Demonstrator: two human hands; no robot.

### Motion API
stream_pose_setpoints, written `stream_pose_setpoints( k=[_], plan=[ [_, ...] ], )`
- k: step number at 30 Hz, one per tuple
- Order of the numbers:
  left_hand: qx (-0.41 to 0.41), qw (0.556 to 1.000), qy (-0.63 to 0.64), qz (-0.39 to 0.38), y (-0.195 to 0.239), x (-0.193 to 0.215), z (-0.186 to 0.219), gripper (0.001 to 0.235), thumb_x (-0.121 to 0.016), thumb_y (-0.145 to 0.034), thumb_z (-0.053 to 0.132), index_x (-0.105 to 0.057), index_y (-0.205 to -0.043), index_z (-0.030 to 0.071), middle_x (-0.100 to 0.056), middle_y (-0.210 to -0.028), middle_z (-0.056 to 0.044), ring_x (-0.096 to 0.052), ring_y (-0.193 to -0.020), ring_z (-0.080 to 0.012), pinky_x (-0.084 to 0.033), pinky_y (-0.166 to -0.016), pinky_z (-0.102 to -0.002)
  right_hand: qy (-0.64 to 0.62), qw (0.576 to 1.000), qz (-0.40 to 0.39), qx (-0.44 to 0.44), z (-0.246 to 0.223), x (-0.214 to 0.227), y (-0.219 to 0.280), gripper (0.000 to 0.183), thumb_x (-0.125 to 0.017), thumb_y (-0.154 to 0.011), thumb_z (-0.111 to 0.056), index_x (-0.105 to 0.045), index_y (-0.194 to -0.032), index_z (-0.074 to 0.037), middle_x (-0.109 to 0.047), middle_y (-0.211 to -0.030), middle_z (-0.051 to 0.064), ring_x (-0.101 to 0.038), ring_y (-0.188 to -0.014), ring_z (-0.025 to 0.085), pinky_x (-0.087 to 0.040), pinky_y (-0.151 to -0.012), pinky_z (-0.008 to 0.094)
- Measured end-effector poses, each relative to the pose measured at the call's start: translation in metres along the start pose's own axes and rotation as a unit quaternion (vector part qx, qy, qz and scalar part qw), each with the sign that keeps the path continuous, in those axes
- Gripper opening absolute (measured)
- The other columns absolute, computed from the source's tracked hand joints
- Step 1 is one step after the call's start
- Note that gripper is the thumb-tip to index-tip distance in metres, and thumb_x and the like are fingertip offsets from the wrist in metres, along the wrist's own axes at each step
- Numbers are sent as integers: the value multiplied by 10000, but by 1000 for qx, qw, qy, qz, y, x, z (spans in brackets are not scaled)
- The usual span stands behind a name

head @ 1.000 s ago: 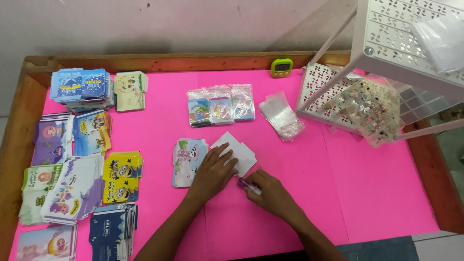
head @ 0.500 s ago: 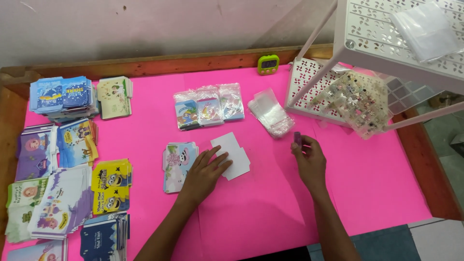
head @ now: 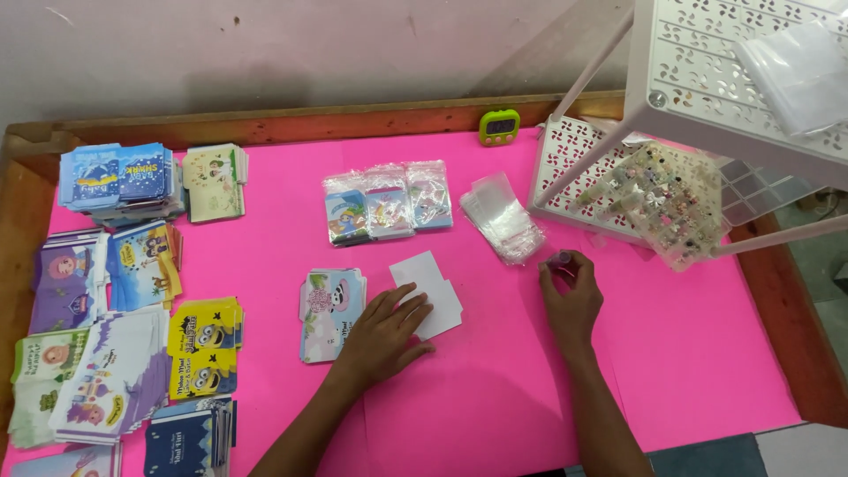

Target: Marking small handcrafted cards with a marker and packaging them into individual plastic sleeves.

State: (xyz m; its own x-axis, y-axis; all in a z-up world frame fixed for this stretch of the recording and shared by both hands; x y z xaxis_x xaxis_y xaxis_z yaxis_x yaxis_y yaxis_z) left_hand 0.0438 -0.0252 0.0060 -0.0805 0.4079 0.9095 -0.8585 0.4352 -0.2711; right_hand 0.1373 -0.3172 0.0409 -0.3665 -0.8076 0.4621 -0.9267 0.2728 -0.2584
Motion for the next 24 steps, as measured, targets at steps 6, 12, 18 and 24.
stream_pose_setpoints(
  k=[6, 12, 18, 24],
  plan=[
    [-11, 1000, 3, 25, 1, -3, -1, 496, -631, -998, 495, -630, -1349, 145, -695, -1297, -97, -452, -1442, -274, -378, -1159, -479, 23, 998, 13, 57, 5, 3, 10, 749, -761, -777, 1, -285, -1352, -62, -432, -1348, 191, -481, -1197, 363, -479, -969, 436],
    [-23, 999, 5, 38, -1, 7, 3, 418, -649, -1001, 413, -646, -1309, 131, -714, -1267, -106, -493, -1413, -274, -409, -1143, -473, -19, 979, 20, 203, 11, -9, 40, 469, -654, -850, -3, -334, -1176, -111, -403, -1201, 94, -432, -1033, 242, -388, -786, 335],
    [-22, 997, 1, 73, 1, 6, -1, 343, -639, -1011, 328, -665, -1300, 145, -732, -1232, -64, -510, -1402, -248, -421, -1131, -451, 36, 896, -377, 232, -64, -68, 49, 225, -761, -907, -292, -742, -1076, -145, -684, -1078, 66, -606, -1079, 302, -496, -946, 441],
    [0, 996, 31, 85, 0, -1, -6, 198, -659, -1011, 294, -723, -1114, 137, -747, -1192, -45, -526, -1391, -246, -438, -1126, -463, 12, 886, -430, 173, -36, -81, 47, 156, -847, -825, -279, -805, -925, -167, -713, -1068, 52, -620, -1098, 311, -498, -973, 484]
  ],
)
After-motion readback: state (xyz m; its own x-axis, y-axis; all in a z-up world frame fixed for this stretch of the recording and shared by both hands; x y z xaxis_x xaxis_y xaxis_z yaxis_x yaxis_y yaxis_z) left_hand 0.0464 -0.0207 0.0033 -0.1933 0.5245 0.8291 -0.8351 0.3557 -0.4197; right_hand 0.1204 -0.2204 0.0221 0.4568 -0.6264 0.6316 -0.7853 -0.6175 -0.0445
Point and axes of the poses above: each hand's wrist, its own y-axis away from the middle knuckle, its own x-axis out of the back of the hand, z = x × y, the point moved 5 cm from there along -y, towards the middle knuckle
